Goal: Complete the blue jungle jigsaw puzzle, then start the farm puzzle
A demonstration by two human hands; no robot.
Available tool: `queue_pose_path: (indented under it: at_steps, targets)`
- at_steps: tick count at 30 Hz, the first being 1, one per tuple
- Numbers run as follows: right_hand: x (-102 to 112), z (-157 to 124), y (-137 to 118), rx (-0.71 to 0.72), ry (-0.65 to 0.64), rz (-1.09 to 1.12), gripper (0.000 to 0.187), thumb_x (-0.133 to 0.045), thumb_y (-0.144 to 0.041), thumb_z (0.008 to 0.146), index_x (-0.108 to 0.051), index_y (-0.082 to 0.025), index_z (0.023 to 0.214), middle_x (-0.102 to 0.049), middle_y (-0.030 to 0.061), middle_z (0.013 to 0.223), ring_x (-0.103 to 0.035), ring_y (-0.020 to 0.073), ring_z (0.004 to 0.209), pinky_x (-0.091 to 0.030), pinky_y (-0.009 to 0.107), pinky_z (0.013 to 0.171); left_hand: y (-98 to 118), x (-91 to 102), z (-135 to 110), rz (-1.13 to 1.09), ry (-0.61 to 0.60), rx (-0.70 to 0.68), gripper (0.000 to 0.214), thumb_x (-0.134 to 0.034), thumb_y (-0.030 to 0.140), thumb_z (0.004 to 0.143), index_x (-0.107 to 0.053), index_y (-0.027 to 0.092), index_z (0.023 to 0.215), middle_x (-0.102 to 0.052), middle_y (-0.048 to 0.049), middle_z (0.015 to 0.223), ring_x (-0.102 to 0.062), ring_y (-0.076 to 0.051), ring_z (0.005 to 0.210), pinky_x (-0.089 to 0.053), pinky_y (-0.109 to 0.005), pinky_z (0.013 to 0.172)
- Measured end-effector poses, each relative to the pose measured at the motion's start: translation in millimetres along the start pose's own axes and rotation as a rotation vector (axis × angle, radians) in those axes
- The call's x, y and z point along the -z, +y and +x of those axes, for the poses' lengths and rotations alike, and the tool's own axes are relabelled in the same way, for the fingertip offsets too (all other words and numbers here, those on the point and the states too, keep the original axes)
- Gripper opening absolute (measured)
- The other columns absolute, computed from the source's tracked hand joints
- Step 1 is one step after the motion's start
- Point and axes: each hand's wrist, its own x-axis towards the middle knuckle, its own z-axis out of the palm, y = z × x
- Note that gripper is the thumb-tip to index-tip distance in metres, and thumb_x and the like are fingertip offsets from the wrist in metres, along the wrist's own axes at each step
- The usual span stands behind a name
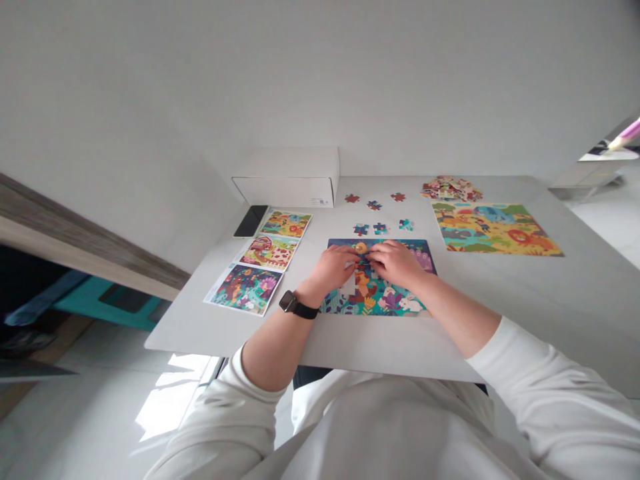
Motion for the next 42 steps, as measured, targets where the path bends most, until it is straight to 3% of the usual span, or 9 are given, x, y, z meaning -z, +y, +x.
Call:
queue_pose_path:
  at_steps: [15, 27, 31, 36, 42]
  targets:
    - [5.7, -2.0, -8.2, -0.062, -0.008, -0.040, 0.026, -0.068, -0.020, 0.100, -0.088, -0.024, 0.117, -0.082, 0.0098, 0.122, -0.069, 0.0293, 0.108, -0.054, 0.046, 0.101, 5.5, 2.2, -2.4, -0.015, -0.046, 0.068, 0.031, -0.072, 0.017, 0.092, -0.087, 0.031, 0.116, -0.078, -0.0062, 0.140, -0.071, -0.033, 0.121, -0.053, -0.050, 0.111]
    - [4.8, -2.3, -6.8, -0.059, -0.012, -0.056, 0.025, -0.070, -0.019, 0.098, -0.088, -0.022, 0.115, -0.082, 0.0102, 0.123, -0.069, 0.0299, 0.109, -0.055, 0.047, 0.102, 10.3, 7.0, -6.6, 0.061, -0.111, 0.008, 0.040, -0.057, 0.014, 0.099, -0.084, 0.029, 0.125, -0.071, -0.0068, 0.150, -0.067, -0.033, 0.126, -0.054, -0.051, 0.109]
    - [4.1, -3.0, -7.0, -0.029, 0.025, -0.031, 0.026, -0.067, -0.017, 0.098, -0.087, -0.021, 0.114, -0.082, 0.0118, 0.124, -0.070, 0.0303, 0.111, -0.055, 0.048, 0.103, 9.8, 6.2, -7.0, 0.070, -0.106, -0.005, 0.042, -0.053, 0.014, 0.100, -0.081, 0.026, 0.129, -0.070, -0.0075, 0.152, -0.066, -0.033, 0.129, -0.053, -0.051, 0.111]
    - [5.4, -2.8, -5.8, -0.018, 0.103, 0.079, 0.028, -0.063, -0.017, 0.102, -0.087, -0.025, 0.113, -0.085, 0.0074, 0.117, -0.074, 0.0270, 0.108, -0.056, 0.046, 0.103, 10.9, 3.2, -7.6, 0.069, -0.087, -0.019, 0.044, -0.055, 0.013, 0.097, -0.076, 0.024, 0.134, -0.074, -0.0105, 0.142, -0.066, -0.032, 0.126, -0.052, -0.049, 0.111]
    - [-0.8, -1.0, -4.6, -0.020, 0.030, 0.065, 0.028, -0.066, -0.013, 0.097, -0.087, -0.023, 0.112, -0.085, 0.0091, 0.121, -0.076, 0.0284, 0.111, -0.056, 0.046, 0.104, 13.6, 2.6, -7.8, 0.088, -0.091, -0.034, 0.043, -0.052, 0.010, 0.098, -0.077, 0.022, 0.130, -0.070, -0.0100, 0.148, -0.063, -0.031, 0.132, -0.049, -0.049, 0.115]
